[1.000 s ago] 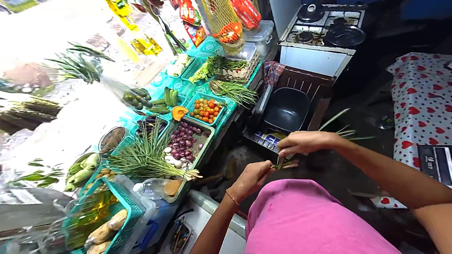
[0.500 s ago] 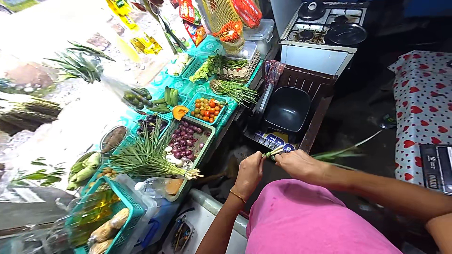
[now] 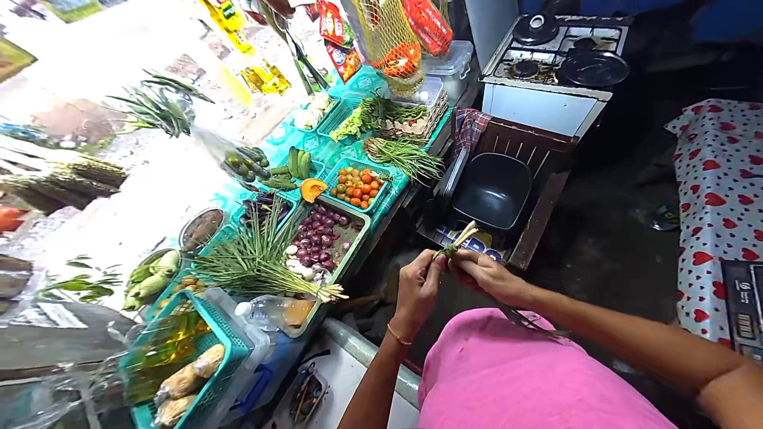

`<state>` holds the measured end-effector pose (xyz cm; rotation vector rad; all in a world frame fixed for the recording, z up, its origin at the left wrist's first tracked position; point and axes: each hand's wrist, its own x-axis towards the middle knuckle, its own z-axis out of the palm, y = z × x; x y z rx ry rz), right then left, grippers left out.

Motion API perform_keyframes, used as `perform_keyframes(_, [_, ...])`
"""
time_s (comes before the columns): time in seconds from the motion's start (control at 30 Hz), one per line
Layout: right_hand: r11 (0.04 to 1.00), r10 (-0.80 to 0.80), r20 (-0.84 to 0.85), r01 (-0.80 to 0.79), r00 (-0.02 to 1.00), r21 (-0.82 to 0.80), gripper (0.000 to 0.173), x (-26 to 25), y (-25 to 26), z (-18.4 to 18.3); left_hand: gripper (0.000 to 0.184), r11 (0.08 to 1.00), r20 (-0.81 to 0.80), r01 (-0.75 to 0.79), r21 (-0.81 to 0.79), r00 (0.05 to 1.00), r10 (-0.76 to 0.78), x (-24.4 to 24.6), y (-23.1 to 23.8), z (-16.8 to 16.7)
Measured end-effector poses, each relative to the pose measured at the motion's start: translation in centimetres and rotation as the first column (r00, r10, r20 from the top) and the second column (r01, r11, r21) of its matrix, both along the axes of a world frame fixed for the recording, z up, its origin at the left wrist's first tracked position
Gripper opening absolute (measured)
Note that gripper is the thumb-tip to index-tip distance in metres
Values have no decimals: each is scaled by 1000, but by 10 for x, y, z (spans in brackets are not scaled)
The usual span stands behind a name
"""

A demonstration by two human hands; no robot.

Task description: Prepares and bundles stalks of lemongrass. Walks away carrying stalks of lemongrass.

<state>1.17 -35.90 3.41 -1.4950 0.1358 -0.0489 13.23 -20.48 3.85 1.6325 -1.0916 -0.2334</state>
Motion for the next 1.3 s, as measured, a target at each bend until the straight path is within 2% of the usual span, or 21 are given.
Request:
perform_keyframes(0.03, [961,-34,-54,18,998,-277,35,-3,0,1,27,994,113,-95,62,990,88,0,-2,-7])
perform_keyframes(0.1, [715,12,-246,-180,969,-675,37,-6,-4,16,31,960,358,-230,162,920,160,-1,-6,-18])
perform_keyframes(0.2, [392,94,-444,-443,891,-806,38,-7,-10,48,29,931,531,-254,263,844,80,-14,-10,-31])
perform_keyframes(0.27, [251,214,-476,-519,853,-817,36,-3,-24,61,23,929,503,-153,338,863,-41,-24,-10,-31])
perform_keyframes(0.33, [190,361,-466,-553,808,-811,35,6,-44,65,22,914,366,44,402,908,-204,-27,-7,-24])
perform_keyframes(0.37, [233,440,-405,-537,802,-811,34,11,-55,63,23,897,252,179,405,921,-297,-25,-4,-20])
perform_keyframes(0.43, [455,561,-193,-495,805,-740,30,20,-76,50,27,854,26,420,307,893,-449,-18,1,-8])
perform_keyframes(0.47, [607,575,-76,-487,815,-628,29,23,-82,40,27,850,-47,477,223,877,-479,-14,2,-3])
perform_keyframes(0.53, [861,486,67,-464,872,-207,27,23,-77,20,26,892,-110,449,55,890,-442,-8,3,5])
perform_keyframes(0.57, [912,407,100,-411,908,15,25,21,-67,11,26,923,-109,385,-2,917,-383,-6,1,7])
perform_keyframes(0.63, [907,242,99,-261,965,331,22,20,-40,-1,24,977,-44,205,-53,977,-207,-4,-3,6])
perform_keyframes(0.7, [885,48,-15,-36,999,464,31,18,-13,-2,23,998,53,24,-57,998,-21,-2,-8,1])
perform_keyframes(0.77, [936,-56,-87,82,995,343,32,14,3,-2,22,991,158,-130,-25,979,132,0,-10,-4])
perform_keyframes(0.83, [998,-57,-73,54,996,-35,33,8,2,-5,24,967,297,-246,63,930,217,2,-11,-8])
perform_keyframes(0.87, [947,-10,-93,-20,996,-320,34,4,-4,0,26,952,374,-280,121,901,218,2,-11,-10])
perform_keyframes(0.93, [672,107,-275,-274,955,-688,34,2,-16,30,26,927,484,-293,234,862,150,-2,-14,-15])
perform_keyframes(1.0, [437,184,-388,-429,903,-790,33,5,-24,56,22,917,498,-216,334,867,23,-9,-17,-16])
perform_keyframes(1.07, [334,277,-362,-442,890,-833,30,11,-41,69,19,917,422,-51,395,897,-132,-19,-17,-13])
perform_keyframes(1.13, [400,389,-239,-397,890,-826,27,20,-65,67,23,919,278,161,360,922,-271,-20,-14,-8])
perform_keyframes(1.2, [608,465,-79,-383,882,-696,23,30,-87,54,25,916,85,341,210,927,-365,-10,-10,-1])
perform_keyframes(1.3, [938,325,103,-307,940,-160,22,30,-77,11,25,955,-45,295,-17,954,-296,-1,-9,6])
